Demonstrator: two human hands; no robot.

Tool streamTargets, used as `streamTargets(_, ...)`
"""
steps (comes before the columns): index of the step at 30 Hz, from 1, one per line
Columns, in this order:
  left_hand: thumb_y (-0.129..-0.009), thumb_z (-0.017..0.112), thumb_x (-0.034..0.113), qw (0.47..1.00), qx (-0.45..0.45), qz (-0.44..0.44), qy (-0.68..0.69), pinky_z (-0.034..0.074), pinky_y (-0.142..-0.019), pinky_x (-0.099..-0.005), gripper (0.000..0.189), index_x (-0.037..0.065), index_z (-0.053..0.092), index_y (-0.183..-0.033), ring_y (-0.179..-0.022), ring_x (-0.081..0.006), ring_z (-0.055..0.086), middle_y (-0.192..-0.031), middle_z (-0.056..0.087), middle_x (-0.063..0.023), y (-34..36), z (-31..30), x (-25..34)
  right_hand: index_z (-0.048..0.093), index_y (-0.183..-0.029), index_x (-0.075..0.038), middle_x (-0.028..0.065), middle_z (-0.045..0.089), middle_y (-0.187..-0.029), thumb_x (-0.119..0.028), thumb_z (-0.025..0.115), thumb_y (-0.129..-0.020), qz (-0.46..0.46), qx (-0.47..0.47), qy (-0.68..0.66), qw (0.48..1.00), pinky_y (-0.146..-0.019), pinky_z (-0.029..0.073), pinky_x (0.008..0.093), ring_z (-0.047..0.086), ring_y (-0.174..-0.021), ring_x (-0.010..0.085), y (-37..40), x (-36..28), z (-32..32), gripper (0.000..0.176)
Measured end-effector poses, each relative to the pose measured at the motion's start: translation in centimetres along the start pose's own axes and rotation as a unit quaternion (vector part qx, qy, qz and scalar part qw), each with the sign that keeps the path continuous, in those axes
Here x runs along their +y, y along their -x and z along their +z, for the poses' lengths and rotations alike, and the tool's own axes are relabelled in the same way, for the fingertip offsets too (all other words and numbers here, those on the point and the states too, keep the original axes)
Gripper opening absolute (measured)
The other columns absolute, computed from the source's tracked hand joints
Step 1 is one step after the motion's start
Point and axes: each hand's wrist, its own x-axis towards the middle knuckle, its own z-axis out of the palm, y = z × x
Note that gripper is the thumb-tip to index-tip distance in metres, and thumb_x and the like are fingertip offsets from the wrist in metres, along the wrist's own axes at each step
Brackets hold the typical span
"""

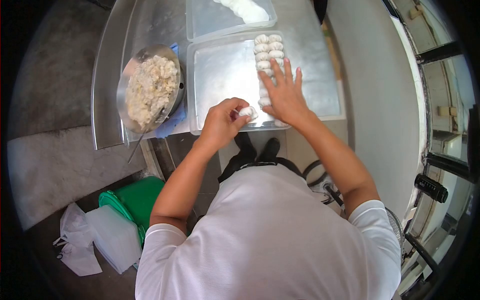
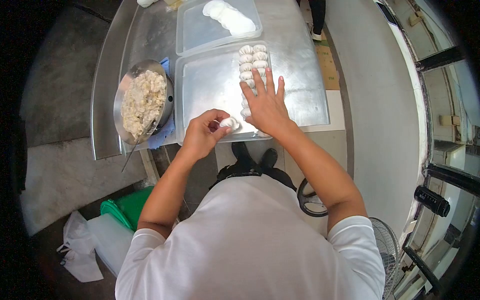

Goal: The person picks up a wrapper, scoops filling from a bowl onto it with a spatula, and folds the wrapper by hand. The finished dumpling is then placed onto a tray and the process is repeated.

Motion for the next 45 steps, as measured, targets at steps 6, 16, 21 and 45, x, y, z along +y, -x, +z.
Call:
streamTargets(6, -0.084, 0.077, 0.0, 0.992, -0.011, 0.075, -0.103, 0.052, -0.068, -0.0304, 0.026, 0.003, 0.068, -0.108, -0.073, -0.0164, 0.063, -0.092, 0.065, -0.0097, -0.4, 1.8, 0.7, 0.045, -0.146, -0.009, 0.0274, 0.034, -0.155, -0.037, 0.085, -0.076, 0.046, 0.056, -0.138, 0.988, -0.12, 0.017, 0.0609, 0.024, -0.147, 0.0495, 0.4, 3.4, -0.7, 0.085)
streamTargets(16, -0.081, 0.079, -0.001, 0.984, -0.014, 0.13, -0.119, 0.054, -0.07, -0.0355, 0.033, 0.003, 0.066, -0.11, -0.079, -0.0255, 0.064, -0.101, 0.056, -0.0138, -1.7, 4.4, 0.5, 0.059, -0.125, 0.002, 0.021, 0.06, -0.124, -0.022, 0.076, -0.086, 0.085, 0.162, -0.271, 0.945, -0.093, 0.048, 0.039, 0.059, -0.112, 0.0347, 2.5, 5.3, -0.6, 0.048)
streamTargets(21, -0.078, 0.083, 0.002, 0.979, 0.042, 0.1, -0.17, 0.055, -0.07, -0.0372, 0.05, -0.001, 0.052, -0.118, -0.078, -0.0265, 0.066, -0.098, 0.059, -0.0158, -1.7, 4.5, 1.2, 0.059, -0.125, 0.003, 0.0207, 0.061, -0.124, -0.022, 0.075, -0.088, 0.091, 0.174, -0.307, 0.931, -0.094, 0.048, 0.0379, 0.06, -0.112, 0.0332, 3.8, 5.5, -0.6, 0.047)
streamTargets(45, -0.096, 0.056, 0.007, 0.919, -0.02, -0.133, 0.37, 0.018, -0.125, -0.035, 0.082, -0.01, 0.004, -0.158, -0.156, -0.0295, 0.014, -0.166, 0.012, -0.0259, -7.8, 3.9, 0.5, 0.044, -0.139, 0.012, 0.0249, 0.061, -0.131, -0.008, 0.055, -0.101, 0.131, 0.119, -0.576, 0.798, -0.103, 0.048, 0.0341, 0.061, -0.122, 0.0272, 2.1, 5.0, 3.3, 0.044)
